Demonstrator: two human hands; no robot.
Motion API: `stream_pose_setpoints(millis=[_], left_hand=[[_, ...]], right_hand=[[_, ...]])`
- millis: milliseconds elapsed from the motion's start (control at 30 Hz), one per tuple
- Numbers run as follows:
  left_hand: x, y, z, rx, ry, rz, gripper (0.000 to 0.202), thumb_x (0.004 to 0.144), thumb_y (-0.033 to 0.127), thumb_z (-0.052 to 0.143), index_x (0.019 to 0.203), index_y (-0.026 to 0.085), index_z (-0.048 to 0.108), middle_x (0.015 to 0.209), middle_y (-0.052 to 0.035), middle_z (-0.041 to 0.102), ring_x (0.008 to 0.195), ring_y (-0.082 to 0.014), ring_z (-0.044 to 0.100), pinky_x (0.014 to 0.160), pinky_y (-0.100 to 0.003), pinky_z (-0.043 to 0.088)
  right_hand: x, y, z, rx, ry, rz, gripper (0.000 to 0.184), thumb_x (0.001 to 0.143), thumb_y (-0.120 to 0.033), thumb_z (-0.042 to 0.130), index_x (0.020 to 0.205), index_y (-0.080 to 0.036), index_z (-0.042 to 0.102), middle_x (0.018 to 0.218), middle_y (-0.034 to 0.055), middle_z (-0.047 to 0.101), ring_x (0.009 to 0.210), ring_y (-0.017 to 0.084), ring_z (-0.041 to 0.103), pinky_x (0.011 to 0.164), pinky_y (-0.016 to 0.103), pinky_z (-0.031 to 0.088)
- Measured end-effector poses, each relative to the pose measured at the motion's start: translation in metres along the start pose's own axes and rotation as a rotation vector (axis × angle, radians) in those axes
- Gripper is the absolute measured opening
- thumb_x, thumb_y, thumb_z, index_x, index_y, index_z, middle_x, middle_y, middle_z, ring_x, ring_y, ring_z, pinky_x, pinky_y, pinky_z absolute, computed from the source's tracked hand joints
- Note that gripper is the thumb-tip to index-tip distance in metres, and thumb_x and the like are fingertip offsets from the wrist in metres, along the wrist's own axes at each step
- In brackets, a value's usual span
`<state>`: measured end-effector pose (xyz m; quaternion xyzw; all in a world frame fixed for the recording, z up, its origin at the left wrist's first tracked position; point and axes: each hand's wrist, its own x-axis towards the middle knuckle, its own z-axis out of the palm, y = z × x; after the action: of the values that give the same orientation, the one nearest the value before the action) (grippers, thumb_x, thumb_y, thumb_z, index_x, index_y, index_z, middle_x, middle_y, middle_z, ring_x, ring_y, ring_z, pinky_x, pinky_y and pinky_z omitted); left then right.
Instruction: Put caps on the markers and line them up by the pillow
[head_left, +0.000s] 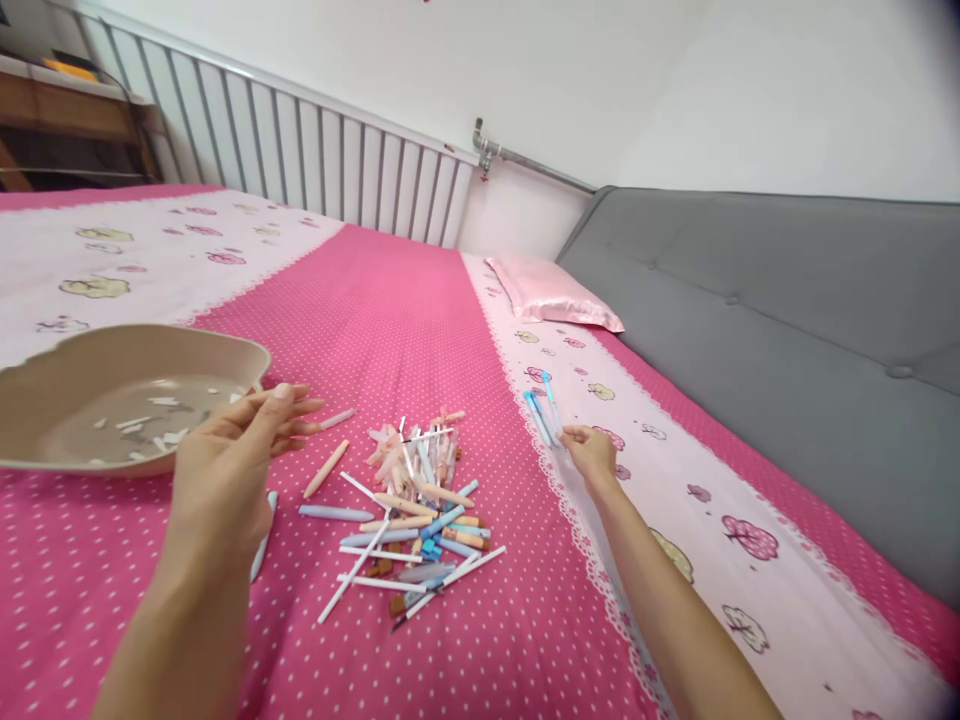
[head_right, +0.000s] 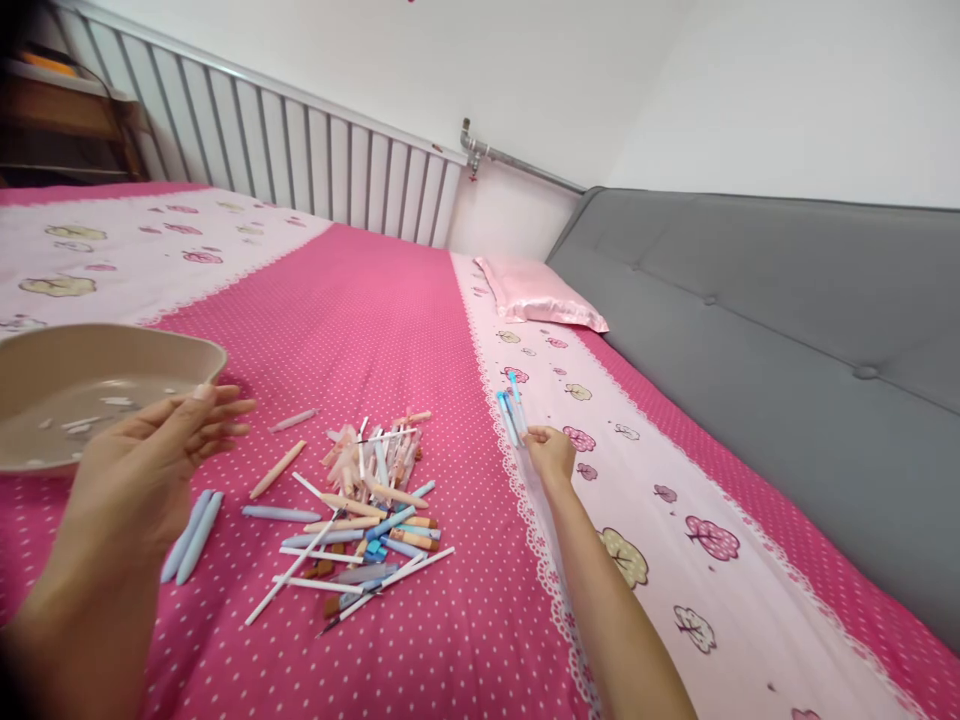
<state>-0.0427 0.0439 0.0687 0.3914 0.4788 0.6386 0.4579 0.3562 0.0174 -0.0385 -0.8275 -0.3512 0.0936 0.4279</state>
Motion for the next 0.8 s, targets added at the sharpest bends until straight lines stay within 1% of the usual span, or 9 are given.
stream_pose_setpoints(millis=[100,200,300,400,467,567,800], left_hand=[[0.002,-0.002,0.001,0.011,0.006,-0.009,0.034,0.061,0.039,0.075,0.083,0.014,0.068,0.080,-0.0035,0.068,0.065,-0.0105,0.057,0.060,-0.020,0.042],[0.003,-0.004,0.001,0.023,0.006,-0.009,0.033,0.062,0.038,0.074,0.083,0.014,0.068,0.078,-0.0024,0.068,0.065,-0.0108,0.057,0.061,-0.020,0.042],[0.004,-0.003,0.002,0.032,0.006,-0.013,0.031,0.063,0.036,0.074,0.084,0.014,0.068,0.080,-0.0022,0.068,0.065,-0.0107,0.057,0.061,-0.021,0.042],[0.004,-0.003,0.002,0.032,0.016,-0.011,0.030,0.062,0.036,0.073,0.083,0.015,0.068,0.081,-0.0027,0.068,0.064,-0.0112,0.057,0.061,-0.021,0.043],[0.003,-0.003,0.002,0.032,0.026,-0.011,0.029,0.062,0.036,0.074,0.082,0.015,0.068,0.080,-0.0029,0.068,0.065,-0.0116,0.057,0.062,-0.022,0.043],[0.003,-0.003,0.001,0.039,0.028,0.003,0.029,0.062,0.036,0.074,0.082,0.015,0.068,0.080,-0.0027,0.068,0.065,-0.0120,0.057,0.061,-0.022,0.043],[0.004,-0.002,0.001,0.036,0.021,-0.011,0.029,0.062,0.036,0.074,0.081,0.015,0.068,0.080,-0.0023,0.068,0.064,-0.0108,0.056,0.061,-0.021,0.042]], right_hand=[[0.013,0.010,0.001,-0.085,-0.004,0.062,0.031,0.065,-0.030,0.064,0.089,-0.013,0.071,0.086,0.0099,0.073,0.082,0.024,0.067,0.068,0.027,0.049],[0.018,0.013,0.001,-0.155,-0.033,0.103,0.027,0.066,-0.029,0.064,0.087,-0.014,0.072,0.085,0.0088,0.073,0.081,0.023,0.067,0.066,0.027,0.048],[0.020,0.012,0.002,-0.218,-0.074,0.136,0.020,0.071,-0.028,0.066,0.086,-0.015,0.070,0.085,0.0077,0.071,0.081,0.021,0.065,0.071,0.029,0.048],[0.021,0.009,0.001,-0.273,-0.132,0.163,0.021,0.082,-0.032,0.062,0.093,-0.014,0.065,0.091,0.0053,0.067,0.083,0.017,0.063,0.077,0.034,0.049],[0.023,0.007,0.000,-0.298,-0.174,0.172,0.023,0.086,-0.034,0.057,0.098,-0.014,0.062,0.096,0.0047,0.064,0.086,0.016,0.061,0.079,0.036,0.050],[0.025,0.006,-0.002,-0.322,-0.222,0.171,0.024,0.088,-0.034,0.055,0.101,-0.014,0.060,0.101,0.0053,0.063,0.087,0.016,0.061,0.077,0.035,0.051],[0.028,0.006,-0.002,-0.351,-0.259,0.153,0.024,0.088,-0.034,0.056,0.100,-0.014,0.061,0.098,0.0045,0.063,0.085,0.016,0.062,0.075,0.034,0.052]])
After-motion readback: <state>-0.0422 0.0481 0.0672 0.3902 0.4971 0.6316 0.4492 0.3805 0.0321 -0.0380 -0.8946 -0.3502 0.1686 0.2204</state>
